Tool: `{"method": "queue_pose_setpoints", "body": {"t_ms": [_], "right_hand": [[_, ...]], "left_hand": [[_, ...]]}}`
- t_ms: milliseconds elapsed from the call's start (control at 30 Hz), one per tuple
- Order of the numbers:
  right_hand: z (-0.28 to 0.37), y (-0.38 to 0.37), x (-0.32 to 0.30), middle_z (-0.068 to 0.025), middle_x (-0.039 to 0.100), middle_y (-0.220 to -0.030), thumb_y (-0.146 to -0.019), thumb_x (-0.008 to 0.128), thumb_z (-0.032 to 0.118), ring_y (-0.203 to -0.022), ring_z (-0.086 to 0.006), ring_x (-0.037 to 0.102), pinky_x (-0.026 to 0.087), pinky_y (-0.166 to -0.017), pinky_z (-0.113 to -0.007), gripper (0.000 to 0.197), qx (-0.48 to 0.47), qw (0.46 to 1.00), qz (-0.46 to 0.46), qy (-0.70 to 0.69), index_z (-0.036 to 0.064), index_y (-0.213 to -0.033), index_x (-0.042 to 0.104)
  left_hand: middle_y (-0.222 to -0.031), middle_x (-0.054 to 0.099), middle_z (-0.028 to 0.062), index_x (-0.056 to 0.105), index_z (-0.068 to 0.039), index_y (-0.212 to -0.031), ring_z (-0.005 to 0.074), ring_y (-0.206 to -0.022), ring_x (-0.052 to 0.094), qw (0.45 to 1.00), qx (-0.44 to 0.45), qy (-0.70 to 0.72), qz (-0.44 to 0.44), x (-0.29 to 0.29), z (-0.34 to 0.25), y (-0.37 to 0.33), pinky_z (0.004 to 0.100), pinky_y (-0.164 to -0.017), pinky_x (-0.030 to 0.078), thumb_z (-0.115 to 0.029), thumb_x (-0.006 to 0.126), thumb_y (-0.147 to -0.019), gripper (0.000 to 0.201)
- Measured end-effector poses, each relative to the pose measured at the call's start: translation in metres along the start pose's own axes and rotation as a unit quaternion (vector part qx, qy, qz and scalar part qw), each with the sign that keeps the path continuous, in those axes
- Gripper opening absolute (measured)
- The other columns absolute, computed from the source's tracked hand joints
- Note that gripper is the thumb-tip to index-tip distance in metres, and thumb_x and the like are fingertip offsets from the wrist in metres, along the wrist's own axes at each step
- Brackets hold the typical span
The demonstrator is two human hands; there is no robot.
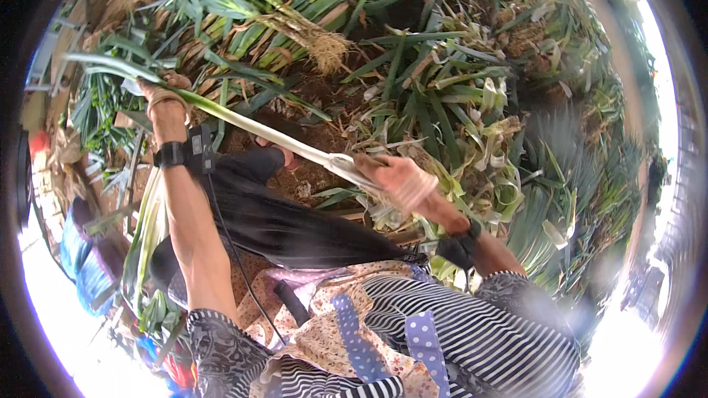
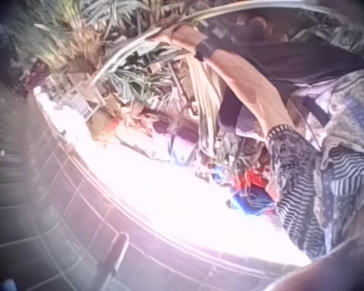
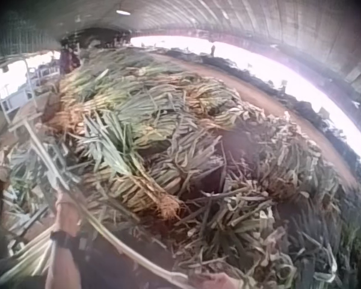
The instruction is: Cleaning and peeling outer layers from harvested leeks in an agricultural setting.
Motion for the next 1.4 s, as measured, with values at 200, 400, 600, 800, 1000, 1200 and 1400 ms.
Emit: {"method": "queue_pose_setpoints", "body": {"t_ms": [200,400,600,800,1000,1200,1400], "right_hand": [[0.024,0.074,0.014,-0.003,0.063,-0.063,-0.086,0.055,0.052,-0.049,-0.0082,0.055,0.044,-0.041,-0.024,0.043,-0.075,0.968,-0.119,0.21,0.0115,-0.095,0.068],[-0.051,0.143,-0.055,-0.006,0.064,-0.074,-0.087,0.06,0.026,-0.06,-0.0154,0.062,0.054,-0.057,-0.026,0.022,-0.058,0.945,-0.231,0.224,0.0152,-0.105,0.065],[-0.054,0.065,-0.119,-0.0105,0.057,-0.104,-0.074,0.066,0.036,-0.1,-0.0305,0.055,0.043,-0.084,-0.042,0.052,0.115,0.792,-0.334,0.499,0.0145,-0.12,0.053],[0.041,-0.018,-0.047,-0.0133,0.061,-0.092,-0.075,0.067,0.049,-0.076,-0.0235,0.061,0.054,-0.063,-0.039,0.058,-0.352,0.607,-0.38,0.603,0.0106,-0.117,0.053],[0.131,-0.103,0.032,-0.0161,0.059,-0.083,-0.075,0.07,0.04,-0.077,-0.0291,0.061,0.051,-0.066,-0.04,0.06,-0.391,0.745,-0.302,0.449,0.003,-0.117,0.048],[0.122,-0.119,0.039,-0.0145,0.065,-0.078,-0.088,0.053,0.04,-0.07,-0.0329,0.064,0.051,-0.06,-0.041,0.034,-0.153,0.909,-0.138,0.363,0.0092,-0.102,0.055],[-0.115,-0.078,-0.012,-0.0131,0.064,-0.073,-0.082,0.057,0.027,-0.07,-0.0312,0.064,0.049,-0.059,-0.042,0.023,-0.079,0.872,-0.203,0.439,0.0152,-0.102,0.062]], "left_hand": [[-0.062,0.049,0.0019,0.048,-0.008,-0.072,0.0172,-0.051,0.047,0.995,-0.06,0.067,-0.049,-0.062,0.022,-0.027,0.0327,-0.052,0.044,-0.053,0.049,-0.089,0.048],[-0.05,0.041,0.002,0.044,-0.011,-0.072,0.0154,-0.038,0.039,0.989,-0.001,0.049,-0.138,-0.052,0.021,-0.024,0.0295,-0.038,0.037,-0.064,0.042,-0.086,0.055],[-0.044,0.039,0.0009,0.043,-0.011,-0.065,0.0157,-0.037,0.039,0.997,0.074,0.019,-0.032,0.01,0.009,0.004,0.0287,-0.038,0.038,-0.068,0.038,-0.085,0.06],[-0.059,0.05,0.0037,0.048,-0.008,-0.087,0.0169,-0.045,0.052,0.994,0.104,-0.021,-0.039,0.038,0.046,0.051,0.0301,-0.039,0.047,-0.054,0.052,-0.087,0.046],[-0.078,0.055,0.0084,0.05,-0.002,-0.097,0.0206,-0.058,0.057,0.998,0.02,0.005,0.055,0.061,0.093,0.091,0.0351,-0.052,0.051,-0.047,0.064,-0.082,0.049],[-0.074,0.054,0.0071,0.052,-0.006,-0.096,0.0204,-0.061,0.053,0.983,0.023,0.02,0.18,0.056,0.088,0.086,0.0362,-0.056,0.046,-0.049,0.063,-0.082,0.047],[-0.052,0.044,-0.0018,0.051,-0.012,-0.063,0.0142,-0.041,0.042,0.936,0.081,0.047,0.339,0.055,0.054,0.082,0.0301,-0.038,0.032,-0.073,0.056,-0.07,0.061]]}}
Point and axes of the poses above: each hand's wrist, its own y-axis away from the middle knuckle, its own x-axis out of the palm, z = x × y, the point moved 2 cm from there along -y, towards the middle knuckle
